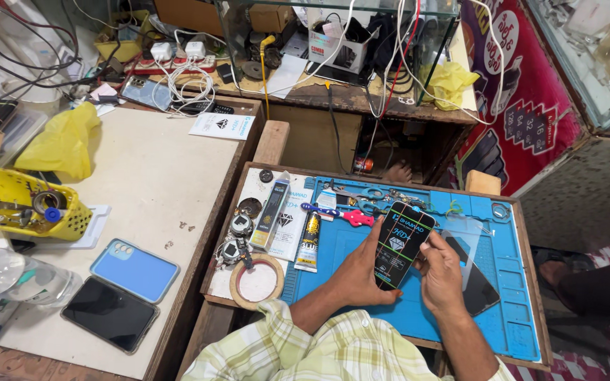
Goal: The person holds a smartphone screen protector and applies adhesive from a tube along its edges. The person rotates the screen protector to apply adhesive to multiple sides.
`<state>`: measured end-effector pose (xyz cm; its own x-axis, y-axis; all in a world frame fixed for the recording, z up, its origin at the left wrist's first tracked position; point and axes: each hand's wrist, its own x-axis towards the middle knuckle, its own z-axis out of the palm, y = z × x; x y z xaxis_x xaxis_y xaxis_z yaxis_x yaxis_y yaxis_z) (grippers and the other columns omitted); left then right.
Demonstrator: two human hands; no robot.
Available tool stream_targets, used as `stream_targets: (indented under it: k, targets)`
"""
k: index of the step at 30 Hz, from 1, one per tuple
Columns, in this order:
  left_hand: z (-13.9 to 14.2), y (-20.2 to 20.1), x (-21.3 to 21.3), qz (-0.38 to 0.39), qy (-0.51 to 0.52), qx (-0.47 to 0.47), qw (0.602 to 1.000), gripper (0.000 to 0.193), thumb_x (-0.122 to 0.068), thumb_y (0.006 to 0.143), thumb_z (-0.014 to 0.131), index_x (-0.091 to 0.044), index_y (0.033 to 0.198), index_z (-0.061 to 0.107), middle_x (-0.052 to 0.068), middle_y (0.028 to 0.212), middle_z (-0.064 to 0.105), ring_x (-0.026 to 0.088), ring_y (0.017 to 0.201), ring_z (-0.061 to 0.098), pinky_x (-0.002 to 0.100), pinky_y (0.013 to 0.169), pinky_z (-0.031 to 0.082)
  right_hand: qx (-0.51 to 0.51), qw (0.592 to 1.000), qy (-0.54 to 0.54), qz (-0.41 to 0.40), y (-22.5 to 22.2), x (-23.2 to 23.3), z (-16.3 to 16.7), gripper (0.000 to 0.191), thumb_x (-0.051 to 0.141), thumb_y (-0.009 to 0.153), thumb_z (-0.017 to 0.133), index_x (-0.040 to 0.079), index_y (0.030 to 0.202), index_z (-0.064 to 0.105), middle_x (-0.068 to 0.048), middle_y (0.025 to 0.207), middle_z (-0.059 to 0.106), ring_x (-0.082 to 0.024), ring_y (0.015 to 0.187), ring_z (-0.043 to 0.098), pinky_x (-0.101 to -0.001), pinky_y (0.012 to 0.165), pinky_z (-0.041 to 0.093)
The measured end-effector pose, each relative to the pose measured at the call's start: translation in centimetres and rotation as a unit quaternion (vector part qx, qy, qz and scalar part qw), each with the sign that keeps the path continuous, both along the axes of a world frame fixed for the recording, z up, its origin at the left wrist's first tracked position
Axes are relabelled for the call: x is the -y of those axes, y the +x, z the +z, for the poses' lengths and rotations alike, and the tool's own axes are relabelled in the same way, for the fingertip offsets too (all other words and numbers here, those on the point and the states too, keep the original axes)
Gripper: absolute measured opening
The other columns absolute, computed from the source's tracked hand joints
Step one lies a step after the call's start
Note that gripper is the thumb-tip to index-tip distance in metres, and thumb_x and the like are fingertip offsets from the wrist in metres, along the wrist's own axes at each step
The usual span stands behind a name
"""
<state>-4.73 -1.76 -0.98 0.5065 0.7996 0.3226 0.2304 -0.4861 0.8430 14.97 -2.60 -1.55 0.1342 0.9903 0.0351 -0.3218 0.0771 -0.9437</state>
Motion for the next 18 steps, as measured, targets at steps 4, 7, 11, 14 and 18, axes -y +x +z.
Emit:
stream_targets:
  k: [4,7,11,14,18]
  targets:
    - [0.03,-0.07,-0.02,-0.007,0.004,0.016,1.000,0.144,-0.031,0.065,0.089,0.002,0.167,-0.008,0.032,0.159,0.041,0.045,0.145,0.048,0.042,0.119,0.043,0.008,1.000,0.002,0.009,-0.01,0.04,0.17,0.039,0.008,0.097,0.047,0.004,0.134,0.061,0.001,0.105,0.070,-0.005,0.089,0.063,-0.0237,0.072,0.049]
    - [0.07,-0.09,0.01,-0.009,0.008,0.020,1.000,0.144,-0.031,0.065,0.088,0.002,0.167,-0.008,0.032,0.159,0.041,0.045,0.145,0.048,0.042,0.119,0.042,0.006,1.000,0.010,0.010,0.22,-0.09,-0.13,0.037,0.012,0.104,0.050,0.003,0.136,0.065,0.001,0.102,0.070,-0.004,0.083,0.057,-0.0227,0.069,0.044]
    - [0.08,-0.02,0.12,-0.009,0.012,0.008,1.000,0.144,-0.030,0.064,0.089,0.002,0.167,-0.007,0.033,0.159,0.040,0.046,0.145,0.048,0.042,0.119,0.043,0.008,1.000,0.011,-0.005,0.36,-0.17,-0.47,0.031,0.022,0.109,0.051,0.003,0.128,0.067,0.001,0.096,0.069,-0.005,0.080,0.058,-0.0236,0.067,0.044]
    - [0.03,-0.01,0.17,-0.010,0.018,0.010,1.000,0.144,-0.030,0.065,0.090,0.002,0.167,-0.007,0.033,0.158,0.041,0.045,0.145,0.048,0.042,0.119,0.043,0.009,1.000,0.003,-0.010,0.45,-0.07,-0.42,0.032,0.027,0.108,0.050,0.004,0.123,0.067,0.002,0.095,0.070,-0.005,0.078,0.059,-0.0236,0.066,0.045]
    - [-0.07,-0.01,0.13,-0.016,-0.003,0.017,1.000,0.144,-0.031,0.065,0.089,0.001,0.167,-0.008,0.031,0.157,0.044,0.044,0.143,0.051,0.041,0.117,0.045,0.000,1.000,0.002,-0.002,0.52,-0.05,-0.42,0.031,0.023,0.107,0.052,0.005,0.127,0.068,0.003,0.094,0.069,-0.005,0.079,0.057,-0.0239,0.066,0.044]
